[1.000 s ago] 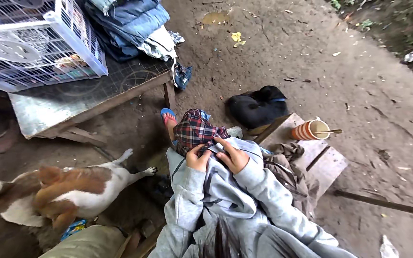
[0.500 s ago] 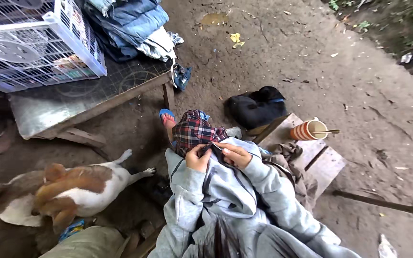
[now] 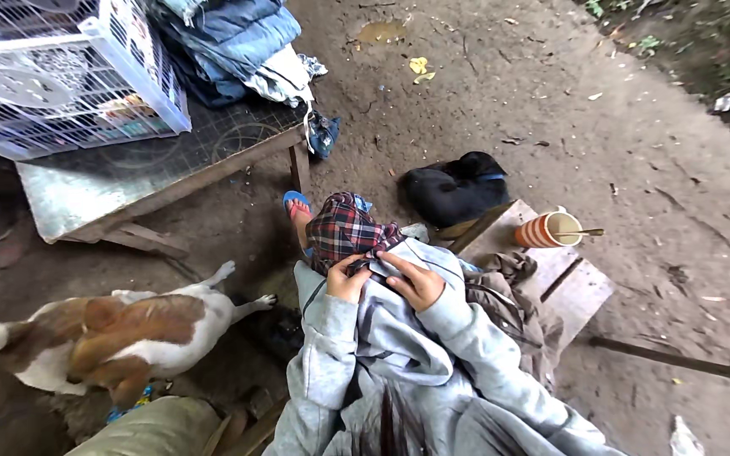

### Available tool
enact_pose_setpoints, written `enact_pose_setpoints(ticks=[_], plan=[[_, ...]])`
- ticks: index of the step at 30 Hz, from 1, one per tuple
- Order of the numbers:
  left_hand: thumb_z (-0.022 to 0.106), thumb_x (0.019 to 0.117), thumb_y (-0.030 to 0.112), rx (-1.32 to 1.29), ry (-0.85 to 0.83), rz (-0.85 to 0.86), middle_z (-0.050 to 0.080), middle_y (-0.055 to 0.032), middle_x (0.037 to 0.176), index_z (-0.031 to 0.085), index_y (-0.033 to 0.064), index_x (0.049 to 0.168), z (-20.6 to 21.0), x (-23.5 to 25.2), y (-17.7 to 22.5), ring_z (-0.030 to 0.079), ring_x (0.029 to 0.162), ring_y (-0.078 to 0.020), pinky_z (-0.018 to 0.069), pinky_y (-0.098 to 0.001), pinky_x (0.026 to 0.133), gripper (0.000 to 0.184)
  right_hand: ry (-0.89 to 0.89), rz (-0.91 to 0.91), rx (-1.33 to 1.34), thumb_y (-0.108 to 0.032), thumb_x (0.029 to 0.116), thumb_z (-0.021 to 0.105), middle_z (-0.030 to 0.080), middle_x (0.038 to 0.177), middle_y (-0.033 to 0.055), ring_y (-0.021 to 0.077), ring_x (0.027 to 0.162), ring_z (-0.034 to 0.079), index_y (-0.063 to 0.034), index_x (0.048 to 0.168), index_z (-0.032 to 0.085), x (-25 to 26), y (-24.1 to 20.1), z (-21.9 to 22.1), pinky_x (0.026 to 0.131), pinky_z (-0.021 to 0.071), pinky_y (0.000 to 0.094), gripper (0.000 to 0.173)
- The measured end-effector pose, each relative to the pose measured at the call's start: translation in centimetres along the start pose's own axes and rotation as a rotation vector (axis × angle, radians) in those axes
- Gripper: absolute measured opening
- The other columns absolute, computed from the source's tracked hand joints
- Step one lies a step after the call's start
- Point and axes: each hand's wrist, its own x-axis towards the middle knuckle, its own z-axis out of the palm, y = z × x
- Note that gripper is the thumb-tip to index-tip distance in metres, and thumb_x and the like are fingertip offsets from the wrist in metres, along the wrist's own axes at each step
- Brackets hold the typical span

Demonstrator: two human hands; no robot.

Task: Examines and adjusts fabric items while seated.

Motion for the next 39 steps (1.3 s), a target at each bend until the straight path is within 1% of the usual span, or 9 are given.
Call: enact_pose_setpoints(ticks=[3,5,7,9,13,21,28,31,39], plan=[[0.064,0.0844,-0.014,0.056,0.004,0.007,0.072,-0.0092,0.096,0.066,-0.014,0.106,0.1,0.0,-0.1,0.064,0.087,0.0024,0.0523,-0.0158,0.084,0.022,0.018,-0.066,0.086,-0.023,0.1043,0.051,0.072,0.119,0.0204,0.0349,0.098,0.074,-0.0068,0.137,0.065,0.3,0.7,0.3,0.084,0.0584,0.0525,0.039],[0.065,0.0849,-0.012,0.105,0.002,0.031,0.072,-0.0116,0.098,0.067,-0.0137,0.106,0.2,0.0,-0.2,0.064,0.089,0.0017,0.052,-0.0163,0.085,0.022,-0.028,-0.053,0.286,-0.02,0.1055,0.047,0.069,0.131,0.0151,0.0171,0.112,0.07,0.001,0.136,0.063,0.6,1.1,0.0,0.098,0.0541,0.0346,0.04],[0.067,0.0861,-0.009,0.147,-0.014,0.056,0.072,-0.011,0.096,0.069,-0.0119,0.105,0.2,0.1,-0.2,0.064,0.087,0.0017,0.0521,-0.0169,0.084,0.019,-0.051,0.058,0.539,-0.017,0.1038,0.046,0.072,0.108,0.0031,-0.0045,0.079,0.057,0.0066,0.134,0.061,0.9,0.9,-0.3,0.072,0.0468,0.0154,0.041],[0.069,0.0871,-0.007,0.139,-0.02,0.059,0.073,-0.008,0.093,0.07,-0.0099,0.103,0.3,0.1,-0.2,0.065,0.084,0.0029,0.0528,-0.0164,0.083,0.016,-0.084,0.116,0.682,-0.016,0.103,0.045,0.062,0.082,-0.0087,-0.0088,0.061,0.044,0.0082,0.135,0.058,1.2,1.0,-0.5,0.058,0.0398,0.0125,0.042],[0.067,0.0867,-0.009,0.105,-0.007,0.028,0.073,-0.0095,0.096,0.068,-0.0121,0.105,0.2,0.0,0.0,0.065,0.088,0.0019,0.0525,-0.0171,0.086,0.019,-0.105,0.087,0.557,-0.02,0.1041,0.046,0.07,0.101,0.0028,-0.0067,0.07,0.051,0.0058,0.138,0.057,1.0,0.8,-0.6,0.066,0.0444,0.0143,0.044],[0.064,0.0866,-0.011,0.079,0.008,0.003,0.072,-0.0083,0.094,0.067,-0.0127,0.106,0.2,0.0,-0.1,0.064,0.086,0.0025,0.0525,-0.0166,0.084,0.019,-0.064,0.036,0.052,-0.031,0.1038,0.052,0.073,0.112,0.0223,0.0384,0.081,0.073,-0.0074,0.145,0.057,0.2,0.4,-0.6,0.072,0.0568,0.058,0.048],[0.066,0.0854,-0.01,0.116,0.007,0.014,0.072,-0.0124,0.098,0.068,-0.0132,0.108,0.4,0.0,0.0,0.065,0.088,0.0015,0.0517,-0.0165,0.085,0.023,-0.041,0.075,0.009,-0.031,0.103,0.054,0.074,0.099,0.0225,0.0395,0.074,0.071,-0.0042,0.146,0.056,0.6,0.1,-0.6,0.068,0.0558,0.0588,0.051],[0.065,0.0852,-0.011,0.097,0.018,0.005,0.072,-0.0109,0.096,0.067,-0.0128,0.108,0.4,0.0,-0.1,0.064,0.086,0.0023,0.0522,-0.0161,0.084,0.023,-0.029,0.041,0.009,-0.032,0.1035,0.053,0.074,0.107,0.0221,0.0401,0.079,0.073,-0.0057,0.144,0.058,0.7,0.3,-0.3,0.07,0.0569,0.0591,0.049],[0.065,0.0848,-0.011,0.085,0.024,0.025,0.072,-0.0078,0.092,0.067,-0.0124,0.104,0.5,0.0,-0.2,0.064,0.084,0.0033,0.0525,-0.0154,0.082,0.02,-0.011,-0.076,0.124,-0.024,0.1055,0.048,0.072,0.123,0.0196,0.0322,0.104,0.073,-0.0033,0.137,0.064,0.8,1.5,-0.1,0.092,0.0572,0.0488,0.041]])
